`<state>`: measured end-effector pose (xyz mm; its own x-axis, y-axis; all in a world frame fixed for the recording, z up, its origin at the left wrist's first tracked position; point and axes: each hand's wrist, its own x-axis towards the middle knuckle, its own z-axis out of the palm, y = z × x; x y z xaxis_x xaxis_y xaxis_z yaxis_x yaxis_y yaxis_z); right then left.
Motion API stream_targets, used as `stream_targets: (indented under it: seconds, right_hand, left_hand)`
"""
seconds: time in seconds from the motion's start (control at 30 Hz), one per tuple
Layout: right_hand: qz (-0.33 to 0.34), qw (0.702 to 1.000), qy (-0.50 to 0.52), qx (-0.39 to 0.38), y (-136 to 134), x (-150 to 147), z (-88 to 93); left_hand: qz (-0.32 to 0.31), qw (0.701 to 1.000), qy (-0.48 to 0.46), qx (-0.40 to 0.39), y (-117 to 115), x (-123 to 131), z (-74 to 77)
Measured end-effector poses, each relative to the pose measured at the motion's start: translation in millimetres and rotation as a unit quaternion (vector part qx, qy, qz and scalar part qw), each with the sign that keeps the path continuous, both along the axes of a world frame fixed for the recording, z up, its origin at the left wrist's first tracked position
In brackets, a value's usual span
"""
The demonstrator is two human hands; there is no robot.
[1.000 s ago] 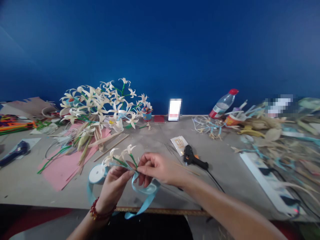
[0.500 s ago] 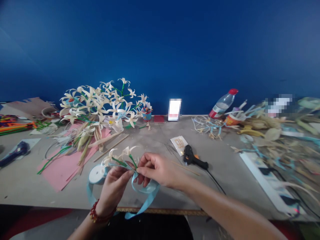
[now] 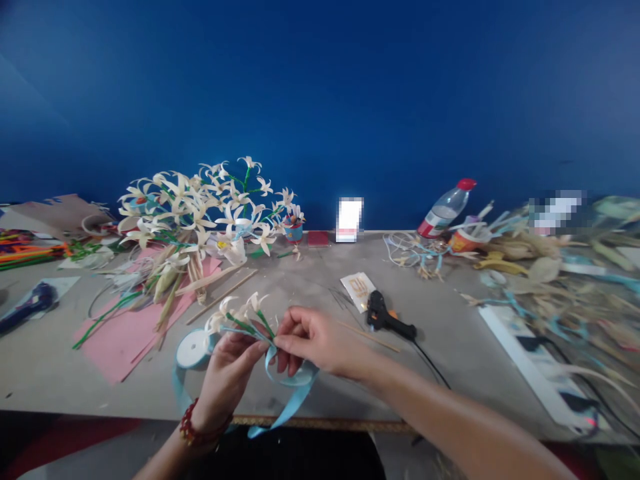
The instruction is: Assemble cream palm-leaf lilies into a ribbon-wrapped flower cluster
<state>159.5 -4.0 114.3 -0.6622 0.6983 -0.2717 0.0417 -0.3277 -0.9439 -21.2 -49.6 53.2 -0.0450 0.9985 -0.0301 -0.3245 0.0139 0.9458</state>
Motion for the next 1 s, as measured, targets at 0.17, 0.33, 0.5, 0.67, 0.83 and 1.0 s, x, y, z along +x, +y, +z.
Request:
stream_targets:
  seconds: [0.17, 0.33, 0.5, 0.67, 0.83, 1.0]
  right_hand:
    - [0.001, 1.000, 0.001, 0.004, 1.4, 0.6, -1.3]
    - [0.008, 1.000, 0.006, 0.001, 2.3, 1.3, -2.7]
    - [0.007, 1.000, 0.002, 0.000, 3.1, 2.7, -5.4]
    - [0.013, 1.000, 0.009, -0.012, 3.7, 4.4, -3.8]
    - [0.029, 1.000, -0.005, 0.008, 4.1, 6.2, -2.5]
    - [0.019, 0.999, -0.023, 0.030, 5.1, 6.4, -1.5]
  left_hand:
    - [-0.004, 1.000, -0.014, -0.016, 1.3, 0.2, -0.8]
    - [-0.007, 0.999, -0.029, -0.012, 1.7, 2.3, 0.4]
    - [-0.004, 1.000, -0.008, 0.014, 1.4, 2.1, -0.7]
    - [0.001, 0.999, 0.020, 0.037, 0.9, 1.2, -0.9]
    - [-0.014, 0.999, -0.006, 0.042, 0.6, 2.6, -2.5]
    - [-0.004, 0.999, -0.008, 0.040, 0.3, 3.8, -2.0]
